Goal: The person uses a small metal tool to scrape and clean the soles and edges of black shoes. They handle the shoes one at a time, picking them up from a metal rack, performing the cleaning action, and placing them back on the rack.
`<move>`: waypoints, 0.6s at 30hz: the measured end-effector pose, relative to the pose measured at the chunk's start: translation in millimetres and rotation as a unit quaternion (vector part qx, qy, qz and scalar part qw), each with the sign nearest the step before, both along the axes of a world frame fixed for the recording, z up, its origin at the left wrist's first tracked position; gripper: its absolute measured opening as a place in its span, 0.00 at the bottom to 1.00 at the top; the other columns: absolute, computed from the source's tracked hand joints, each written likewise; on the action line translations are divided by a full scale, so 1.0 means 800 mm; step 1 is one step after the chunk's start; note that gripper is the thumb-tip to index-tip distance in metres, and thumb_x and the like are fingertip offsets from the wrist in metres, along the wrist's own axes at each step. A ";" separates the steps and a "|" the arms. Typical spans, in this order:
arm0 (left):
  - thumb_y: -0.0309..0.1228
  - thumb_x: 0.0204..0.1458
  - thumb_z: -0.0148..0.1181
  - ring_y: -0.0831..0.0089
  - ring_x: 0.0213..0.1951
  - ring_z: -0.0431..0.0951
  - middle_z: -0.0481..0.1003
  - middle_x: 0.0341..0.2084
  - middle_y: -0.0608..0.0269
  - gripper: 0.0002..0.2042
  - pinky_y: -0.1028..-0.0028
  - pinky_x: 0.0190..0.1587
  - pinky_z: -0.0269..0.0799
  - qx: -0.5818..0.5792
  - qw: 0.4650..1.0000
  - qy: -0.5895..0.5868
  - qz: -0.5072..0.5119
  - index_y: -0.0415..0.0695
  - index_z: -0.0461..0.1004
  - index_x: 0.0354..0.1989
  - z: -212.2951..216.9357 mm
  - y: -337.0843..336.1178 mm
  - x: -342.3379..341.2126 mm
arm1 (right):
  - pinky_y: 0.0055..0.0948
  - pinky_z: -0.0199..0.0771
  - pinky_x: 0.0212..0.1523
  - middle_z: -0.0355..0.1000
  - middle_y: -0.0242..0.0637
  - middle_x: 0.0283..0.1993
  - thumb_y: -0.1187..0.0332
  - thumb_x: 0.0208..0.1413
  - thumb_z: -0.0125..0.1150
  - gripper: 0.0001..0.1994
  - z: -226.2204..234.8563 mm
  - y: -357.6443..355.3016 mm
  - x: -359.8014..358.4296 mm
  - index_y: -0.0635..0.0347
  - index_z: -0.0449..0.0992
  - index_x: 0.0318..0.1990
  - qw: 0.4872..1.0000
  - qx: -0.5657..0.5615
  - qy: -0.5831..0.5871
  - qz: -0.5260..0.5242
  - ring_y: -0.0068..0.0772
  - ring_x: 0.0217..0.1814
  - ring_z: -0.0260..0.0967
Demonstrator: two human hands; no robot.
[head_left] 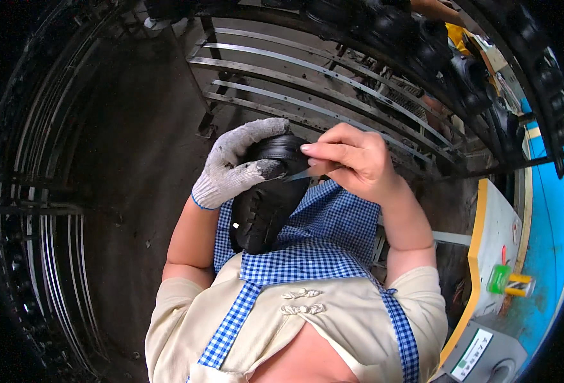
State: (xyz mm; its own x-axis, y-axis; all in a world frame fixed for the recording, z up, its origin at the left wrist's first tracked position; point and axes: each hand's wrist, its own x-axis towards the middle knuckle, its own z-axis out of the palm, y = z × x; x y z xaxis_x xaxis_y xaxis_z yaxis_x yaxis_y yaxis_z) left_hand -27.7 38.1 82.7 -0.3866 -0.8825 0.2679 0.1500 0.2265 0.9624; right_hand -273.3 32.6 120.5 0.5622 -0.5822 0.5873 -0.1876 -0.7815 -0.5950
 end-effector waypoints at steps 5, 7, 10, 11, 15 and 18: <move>0.38 0.43 0.70 0.66 0.49 0.77 0.76 0.46 0.51 0.29 0.68 0.54 0.70 -0.047 0.997 -0.049 -0.046 0.34 0.72 0.53 -0.006 -0.007 -0.010 | 0.24 0.76 0.23 0.74 0.34 0.32 0.82 0.34 0.65 0.17 0.035 0.000 -0.010 0.62 0.80 0.37 0.979 -0.113 0.168 0.026 0.29 0.28 0.76; 0.36 0.43 0.70 0.64 0.47 0.79 0.77 0.44 0.50 0.28 0.69 0.52 0.72 -0.071 0.993 -0.053 -0.080 0.34 0.73 0.52 -0.008 -0.006 -0.018 | 0.25 0.75 0.22 0.72 0.33 0.31 0.79 0.35 0.65 0.13 0.047 0.007 -0.012 0.61 0.78 0.34 0.957 -0.130 0.257 0.033 0.29 0.27 0.75; 0.36 0.43 0.70 0.62 0.46 0.79 0.78 0.44 0.51 0.27 0.68 0.51 0.72 -0.085 0.984 -0.096 -0.127 0.35 0.73 0.51 -0.001 -0.004 -0.028 | 0.28 0.73 0.22 0.65 0.32 0.26 0.74 0.38 0.63 0.07 0.060 0.021 -0.008 0.59 0.72 0.27 0.923 -0.167 0.345 0.044 0.30 0.25 0.71; 0.37 0.43 0.70 0.62 0.46 0.79 0.78 0.43 0.52 0.27 0.68 0.51 0.72 -0.092 0.982 -0.084 -0.140 0.35 0.73 0.51 -0.015 -0.004 -0.031 | 0.28 0.73 0.22 0.64 0.32 0.26 0.73 0.39 0.62 0.07 0.062 0.026 -0.006 0.59 0.70 0.26 0.912 -0.167 0.372 0.050 0.30 0.25 0.71; 0.37 0.41 0.70 0.63 0.46 0.79 0.78 0.43 0.52 0.29 0.68 0.52 0.72 -0.088 0.979 -0.114 -0.147 0.35 0.72 0.52 -0.018 0.000 -0.039 | 0.27 0.76 0.25 0.68 0.34 0.27 0.71 0.44 0.57 0.03 0.058 0.035 -0.002 0.59 0.72 0.25 0.874 -0.179 0.449 0.051 0.29 0.27 0.74; 0.39 0.39 0.74 0.70 0.50 0.75 0.76 0.47 0.56 0.33 0.68 0.55 0.69 0.030 0.982 -0.091 -0.160 0.34 0.72 0.53 -0.014 0.003 -0.039 | 0.28 0.75 0.24 0.67 0.35 0.26 0.71 0.42 0.59 0.04 0.043 0.032 -0.004 0.59 0.71 0.25 0.899 -0.152 0.410 0.029 0.32 0.25 0.74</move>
State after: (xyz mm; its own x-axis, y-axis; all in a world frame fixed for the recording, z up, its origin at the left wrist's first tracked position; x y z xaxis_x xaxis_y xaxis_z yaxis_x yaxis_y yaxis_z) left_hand -58.8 40.4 71.7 -0.6838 -0.7197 0.1204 0.0286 0.1384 0.9900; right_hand -276.3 58.3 154.6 0.9029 -0.4207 0.0881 -0.4195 -0.9072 -0.0327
